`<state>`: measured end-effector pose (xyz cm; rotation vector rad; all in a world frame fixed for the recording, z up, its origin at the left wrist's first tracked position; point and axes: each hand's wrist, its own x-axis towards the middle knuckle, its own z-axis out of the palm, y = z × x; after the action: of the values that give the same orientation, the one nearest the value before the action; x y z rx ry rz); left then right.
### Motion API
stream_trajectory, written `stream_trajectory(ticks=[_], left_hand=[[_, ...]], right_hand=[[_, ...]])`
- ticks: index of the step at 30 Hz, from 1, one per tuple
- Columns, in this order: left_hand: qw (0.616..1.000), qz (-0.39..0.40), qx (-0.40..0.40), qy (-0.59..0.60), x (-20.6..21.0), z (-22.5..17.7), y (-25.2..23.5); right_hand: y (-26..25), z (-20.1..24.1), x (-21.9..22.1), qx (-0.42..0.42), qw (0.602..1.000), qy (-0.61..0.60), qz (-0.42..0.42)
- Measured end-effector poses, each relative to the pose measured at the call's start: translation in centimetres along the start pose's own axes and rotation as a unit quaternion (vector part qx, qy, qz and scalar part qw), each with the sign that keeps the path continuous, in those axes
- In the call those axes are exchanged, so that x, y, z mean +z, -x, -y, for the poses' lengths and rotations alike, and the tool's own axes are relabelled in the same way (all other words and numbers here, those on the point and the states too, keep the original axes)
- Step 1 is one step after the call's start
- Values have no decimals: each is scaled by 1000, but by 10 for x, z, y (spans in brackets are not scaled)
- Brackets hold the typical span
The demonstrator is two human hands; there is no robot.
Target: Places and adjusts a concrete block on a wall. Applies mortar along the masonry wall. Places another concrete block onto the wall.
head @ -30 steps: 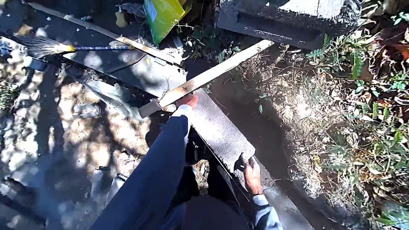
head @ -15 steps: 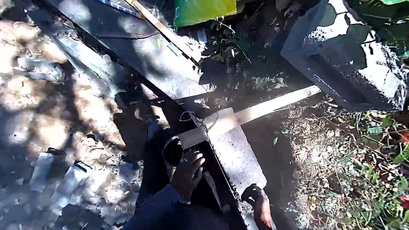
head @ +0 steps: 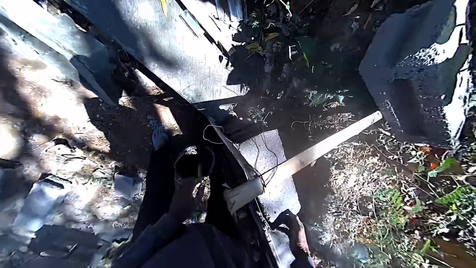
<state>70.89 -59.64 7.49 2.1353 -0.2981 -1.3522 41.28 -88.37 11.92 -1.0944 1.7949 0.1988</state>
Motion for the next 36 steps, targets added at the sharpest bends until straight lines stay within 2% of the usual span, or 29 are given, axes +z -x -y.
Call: stream_trajectory(ticks=[4,8,11,14,16,18,20,23,25,27,29,32,34,36], left_hand=[[976,-45,-18,210,37,-37,-11],[920,-72,-69,379,70,-62,-23],[904,-84,-75,412,92,-75,-24],[930,-152,-57,329,102,-87,-18],[959,-197,-31,201,99,-99,-4],[969,-233,27,83,94,-114,14],[961,-254,109,-20,94,-133,26],[925,-279,230,-119,99,-175,12],[930,-249,197,-185,97,-207,-14],[941,-218,116,-231,87,-238,-40],[946,-200,47,-249,72,-261,-59],[946,-142,-23,-289,55,-281,-77],[941,-112,-56,-313,48,-284,-90],[938,-88,-79,-326,40,-284,-96]], right_hand=[[-5,4,-24,-51,997,50,-2],[-27,9,-37,-225,965,137,-8],[-45,18,-33,-335,922,195,17],[-48,26,-21,-347,911,222,26],[-47,19,-19,-349,910,225,3],[-45,6,-20,-336,924,185,-12],[-43,-10,-22,-315,941,126,-13],[-47,-21,-19,-337,936,104,-20],[-47,-19,-14,-382,912,144,-49],[-45,-10,-9,-419,891,162,-62],[-41,-3,-5,-432,889,144,-58],[-43,-10,-1,-390,916,54,-70],[-46,-19,1,-336,937,-9,-90],[-40,-27,4,-262,961,-50,-70]])
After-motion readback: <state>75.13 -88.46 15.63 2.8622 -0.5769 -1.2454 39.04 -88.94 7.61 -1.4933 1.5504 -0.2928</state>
